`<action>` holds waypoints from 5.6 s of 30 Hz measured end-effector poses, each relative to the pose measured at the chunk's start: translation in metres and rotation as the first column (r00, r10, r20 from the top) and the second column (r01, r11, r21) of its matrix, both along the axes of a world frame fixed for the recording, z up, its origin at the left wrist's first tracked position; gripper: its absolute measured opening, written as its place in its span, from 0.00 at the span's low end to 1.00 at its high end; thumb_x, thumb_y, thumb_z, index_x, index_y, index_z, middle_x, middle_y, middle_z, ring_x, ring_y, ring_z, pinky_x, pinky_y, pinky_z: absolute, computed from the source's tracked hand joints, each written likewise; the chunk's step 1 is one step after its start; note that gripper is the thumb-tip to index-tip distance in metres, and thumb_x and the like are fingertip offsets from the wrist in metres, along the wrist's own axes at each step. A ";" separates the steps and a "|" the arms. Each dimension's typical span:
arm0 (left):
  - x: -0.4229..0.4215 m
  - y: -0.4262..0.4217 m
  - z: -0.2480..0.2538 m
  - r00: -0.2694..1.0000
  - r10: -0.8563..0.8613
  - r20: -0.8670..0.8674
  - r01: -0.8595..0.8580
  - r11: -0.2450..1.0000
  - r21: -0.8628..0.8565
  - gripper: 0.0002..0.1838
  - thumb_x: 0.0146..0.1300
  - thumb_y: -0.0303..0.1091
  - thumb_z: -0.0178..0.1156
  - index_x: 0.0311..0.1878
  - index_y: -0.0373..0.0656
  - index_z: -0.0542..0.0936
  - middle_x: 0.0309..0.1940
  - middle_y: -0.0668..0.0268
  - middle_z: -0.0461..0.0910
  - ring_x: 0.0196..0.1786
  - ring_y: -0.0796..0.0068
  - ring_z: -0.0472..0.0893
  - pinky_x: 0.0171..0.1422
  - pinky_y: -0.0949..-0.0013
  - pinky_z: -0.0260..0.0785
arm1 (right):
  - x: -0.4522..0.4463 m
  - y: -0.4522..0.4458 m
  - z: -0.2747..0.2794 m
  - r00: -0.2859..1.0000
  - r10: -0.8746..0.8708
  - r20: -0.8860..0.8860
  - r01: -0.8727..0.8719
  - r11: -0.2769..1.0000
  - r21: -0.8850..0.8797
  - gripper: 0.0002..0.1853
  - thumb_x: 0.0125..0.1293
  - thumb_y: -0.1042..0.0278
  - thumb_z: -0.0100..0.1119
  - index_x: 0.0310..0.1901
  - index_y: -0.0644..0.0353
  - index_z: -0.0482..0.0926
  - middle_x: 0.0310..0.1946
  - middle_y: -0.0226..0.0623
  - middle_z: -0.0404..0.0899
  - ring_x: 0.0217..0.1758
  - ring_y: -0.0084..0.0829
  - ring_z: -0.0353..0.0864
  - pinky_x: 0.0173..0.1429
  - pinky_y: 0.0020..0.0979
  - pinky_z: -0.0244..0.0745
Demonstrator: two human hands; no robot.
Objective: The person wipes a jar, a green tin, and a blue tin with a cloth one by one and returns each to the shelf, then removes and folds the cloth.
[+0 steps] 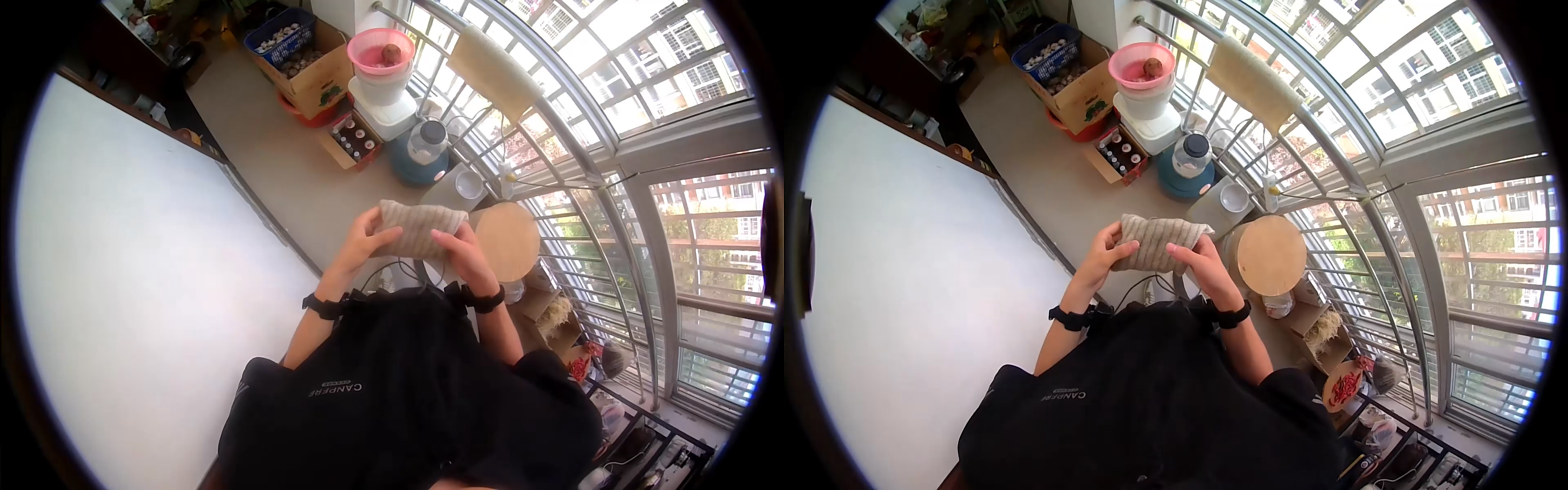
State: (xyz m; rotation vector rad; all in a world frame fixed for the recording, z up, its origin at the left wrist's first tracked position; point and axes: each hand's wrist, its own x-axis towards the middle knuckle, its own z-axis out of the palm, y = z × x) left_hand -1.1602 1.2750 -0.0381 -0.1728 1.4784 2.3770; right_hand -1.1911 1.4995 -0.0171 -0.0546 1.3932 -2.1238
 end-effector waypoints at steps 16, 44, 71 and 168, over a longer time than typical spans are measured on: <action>-0.189 -0.134 0.151 0.774 -0.078 -0.628 -0.473 0.587 -0.657 0.20 0.65 0.31 0.62 0.60 0.38 0.79 0.46 0.62 0.86 0.50 0.64 0.83 0.61 0.63 0.71 | -0.271 -0.167 -0.022 0.983 0.169 0.078 -0.157 0.977 -0.142 0.17 0.70 0.71 0.61 0.58 0.67 0.78 0.52 0.34 0.84 0.53 0.24 0.83 0.59 0.28 0.76; -0.239 -0.545 0.032 0.914 0.319 -0.250 -0.394 0.557 -0.731 0.35 0.62 0.40 0.70 0.69 0.37 0.69 0.61 0.49 0.79 0.66 0.51 0.77 0.70 0.58 0.67 | -0.335 -0.603 0.014 0.852 0.523 0.024 -0.512 0.842 -0.168 0.28 0.67 0.70 0.62 0.67 0.68 0.68 0.59 0.38 0.77 0.63 0.31 0.76 0.67 0.33 0.70; -0.294 -0.740 0.107 0.073 0.859 -0.508 -0.932 -0.122 -0.340 0.06 0.71 0.29 0.60 0.45 0.38 0.75 0.34 0.72 0.73 0.36 0.87 0.69 0.40 0.79 0.61 | -0.477 -0.950 0.014 0.573 0.814 -0.099 -0.804 0.533 -0.264 0.18 0.70 0.71 0.60 0.59 0.66 0.77 0.57 0.35 0.81 0.62 0.29 0.77 0.70 0.34 0.65; -0.240 -0.575 -0.011 -0.656 0.672 -0.343 -0.735 -0.672 0.089 0.29 0.59 0.29 0.68 0.64 0.33 0.75 0.59 0.60 0.80 0.59 0.72 0.79 0.65 0.67 0.69 | -0.323 -1.001 0.104 -0.755 0.164 -0.635 -0.398 -0.884 0.245 0.17 0.62 0.65 0.69 0.47 0.68 0.80 0.36 0.40 0.84 0.39 0.29 0.80 0.49 0.31 0.75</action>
